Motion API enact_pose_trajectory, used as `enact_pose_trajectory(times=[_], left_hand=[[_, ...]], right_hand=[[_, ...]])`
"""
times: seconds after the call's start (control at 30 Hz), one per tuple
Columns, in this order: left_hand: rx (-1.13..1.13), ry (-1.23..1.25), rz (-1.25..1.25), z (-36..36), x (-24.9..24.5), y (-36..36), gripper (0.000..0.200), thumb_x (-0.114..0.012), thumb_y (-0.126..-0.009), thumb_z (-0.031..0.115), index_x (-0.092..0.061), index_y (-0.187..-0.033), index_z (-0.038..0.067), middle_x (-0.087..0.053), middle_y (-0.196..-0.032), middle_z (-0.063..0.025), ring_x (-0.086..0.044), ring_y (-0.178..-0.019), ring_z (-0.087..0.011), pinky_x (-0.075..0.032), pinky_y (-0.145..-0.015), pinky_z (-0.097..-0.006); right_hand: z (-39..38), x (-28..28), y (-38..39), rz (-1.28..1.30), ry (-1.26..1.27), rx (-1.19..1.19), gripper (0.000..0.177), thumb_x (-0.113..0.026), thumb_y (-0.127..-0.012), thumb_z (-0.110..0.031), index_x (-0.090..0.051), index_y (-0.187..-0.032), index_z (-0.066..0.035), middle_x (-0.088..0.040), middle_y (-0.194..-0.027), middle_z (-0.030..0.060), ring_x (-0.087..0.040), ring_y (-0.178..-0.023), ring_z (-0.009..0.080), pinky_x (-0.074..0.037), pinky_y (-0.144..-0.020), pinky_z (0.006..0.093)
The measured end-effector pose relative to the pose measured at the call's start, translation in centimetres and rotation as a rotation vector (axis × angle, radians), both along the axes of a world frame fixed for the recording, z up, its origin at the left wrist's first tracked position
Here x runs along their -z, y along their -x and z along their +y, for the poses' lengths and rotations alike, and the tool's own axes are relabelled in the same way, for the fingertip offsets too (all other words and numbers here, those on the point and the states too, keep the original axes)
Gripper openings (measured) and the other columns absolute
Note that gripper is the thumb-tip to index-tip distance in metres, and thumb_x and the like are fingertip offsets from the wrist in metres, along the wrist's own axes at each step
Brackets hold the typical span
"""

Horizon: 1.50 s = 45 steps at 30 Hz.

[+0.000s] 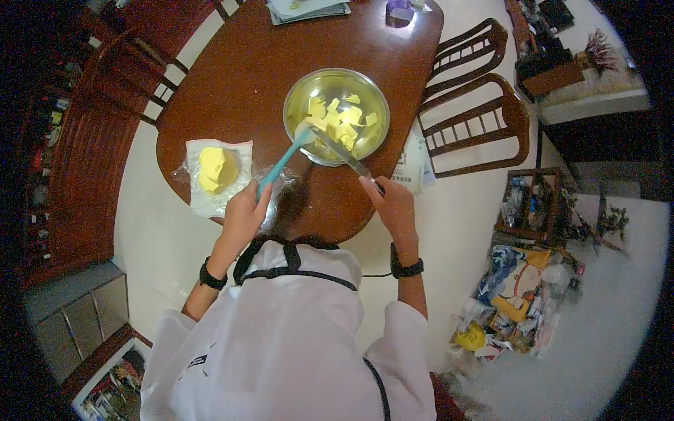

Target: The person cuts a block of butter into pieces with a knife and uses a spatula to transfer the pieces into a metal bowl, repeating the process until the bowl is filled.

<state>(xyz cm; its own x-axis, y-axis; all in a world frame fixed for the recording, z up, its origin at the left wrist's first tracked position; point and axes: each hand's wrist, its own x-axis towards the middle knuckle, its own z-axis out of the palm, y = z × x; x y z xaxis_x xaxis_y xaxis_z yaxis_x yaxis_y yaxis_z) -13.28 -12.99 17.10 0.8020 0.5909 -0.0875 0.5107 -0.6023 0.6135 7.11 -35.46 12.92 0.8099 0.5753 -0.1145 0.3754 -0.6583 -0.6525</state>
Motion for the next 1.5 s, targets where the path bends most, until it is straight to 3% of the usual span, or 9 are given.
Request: enact_pose_trajectory(times=[0.4, 0.47, 0.57, 0.77, 0.83, 1.03, 1.17, 1.33, 1.5], left_hand=[[0.010, -0.042, -0.072, -0.8, -0.7, 1.2, 0.030, -0.057, -0.096, 0.024, -0.053, -0.080, -0.001, -0.058, -0.070, -0.0247, -0.059, -0.067, -0.0439, -0.045, -0.057, -0.0493], [-0.007, -0.038, -0.079, -0.7, -0.7, 1.4, 0.029, -0.057, -0.096, 0.024, -0.053, -0.081, -0.001, -0.059, -0.070, -0.0247, -0.059, -0.067, -0.0439, -0.045, -0.056, -0.0494], [-0.077, 0.064, -0.042, -0.4, -0.7, 1.9, 0.030, -0.055, -0.097, 0.025, -0.054, -0.082, -0.001, -0.059, -0.073, -0.0269, -0.059, -0.070, -0.0449, -0.045, -0.057, -0.0484], [-0.376, 0.558, -0.185, 1.4, 3.3, 5.6, 0.043, -0.050, -0.101, 0.038, -0.046, -0.073, 0.005, -0.042, -0.055, -0.0025, -0.042, -0.048, -0.0191, -0.034, -0.048, -0.0328], [-0.499, 1.085, -0.316, 1.3, 1.3, 6.7, 0.051, -0.044, -0.103, 0.046, -0.036, -0.064, 0.014, -0.026, -0.056, 0.0055, -0.023, -0.049, -0.0074, -0.019, -0.047, -0.0258], [-0.494, 1.278, -0.469, 2.7, 0.5, 13.0, 0.055, -0.035, -0.104, 0.049, -0.028, -0.061, 0.016, -0.025, -0.054, 0.0053, -0.021, -0.047, -0.0067, -0.018, -0.044, -0.0236], [-0.670, 1.163, -0.500, 3.7, 0.7, 17.1, 0.055, -0.035, -0.104, 0.048, -0.029, -0.061, 0.016, -0.024, -0.053, 0.0055, -0.021, -0.046, -0.0065, -0.017, -0.043, -0.0235], [-0.827, 1.009, -0.365, 4.9, 2.8, 22.6, 0.055, -0.039, -0.102, 0.050, -0.031, -0.061, 0.015, -0.029, -0.052, 0.0051, -0.027, -0.045, -0.0064, -0.021, -0.044, -0.0239], [-0.883, 1.052, -0.380, 5.8, 3.6, 25.7, 0.055, -0.039, -0.102, 0.048, -0.032, -0.060, 0.014, -0.031, -0.051, 0.0042, -0.028, -0.045, -0.0070, -0.024, -0.044, -0.0246]], right_hand=[[0.9, 1.5, -1.5, 0.036, -0.020, 0.104, 0.048, -0.060, -0.094, -0.042, -0.064, -0.074, 0.002, -0.059, -0.062, 0.0199, -0.056, -0.053, 0.0341, -0.043, -0.051, 0.0401], [1.0, 1.2, -1.6, 0.186, -0.094, 0.161, 0.055, -0.054, -0.096, -0.047, -0.066, -0.076, 0.002, -0.053, -0.057, 0.0043, -0.051, -0.053, 0.0120, -0.040, -0.052, 0.0293], [1.2, 0.5, -1.6, 0.324, -0.143, 0.193, 0.056, -0.052, -0.097, -0.049, -0.066, -0.076, 0.002, -0.051, -0.056, 0.0023, -0.049, -0.051, 0.0108, -0.039, -0.049, 0.0292], [2.5, 0.2, -0.4, 0.432, -0.178, 0.240, 0.051, -0.054, -0.099, -0.042, -0.065, -0.073, 0.000, -0.045, -0.056, -0.0011, -0.044, -0.054, 0.0073, -0.033, -0.050, 0.0260], [3.4, 1.3, 0.5, 0.453, -0.248, 0.224, 0.049, -0.053, -0.099, -0.041, -0.066, -0.075, -0.001, -0.046, -0.058, -0.0023, -0.042, -0.056, 0.0065, -0.033, -0.050, 0.0255], [7.6, 1.9, 4.8, 0.620, -0.337, 0.022, 0.043, -0.052, -0.101, -0.036, -0.060, -0.074, -0.003, -0.047, -0.060, -0.0028, -0.039, -0.055, 0.0040, -0.031, -0.049, 0.0234], [11.9, 2.8, 8.2, 0.551, -0.283, -0.245, 0.042, -0.054, -0.100, -0.033, -0.055, -0.074, 0.000, -0.047, -0.061, -0.0001, -0.042, -0.057, 0.0082, -0.036, -0.052, 0.0287], [17.1, 3.8, 12.2, 0.439, -0.067, -0.418, 0.045, -0.052, -0.099, -0.036, -0.059, -0.082, 0.005, -0.053, -0.065, 0.0234, -0.048, -0.056, 0.0310, -0.040, -0.057, 0.0408], [19.8, 4.3, 14.2, 0.302, -0.016, -0.464, 0.045, -0.051, -0.099, -0.036, -0.059, -0.081, 0.005, -0.055, -0.066, 0.0230, -0.048, -0.056, 0.0336, -0.040, -0.057, 0.0423]])
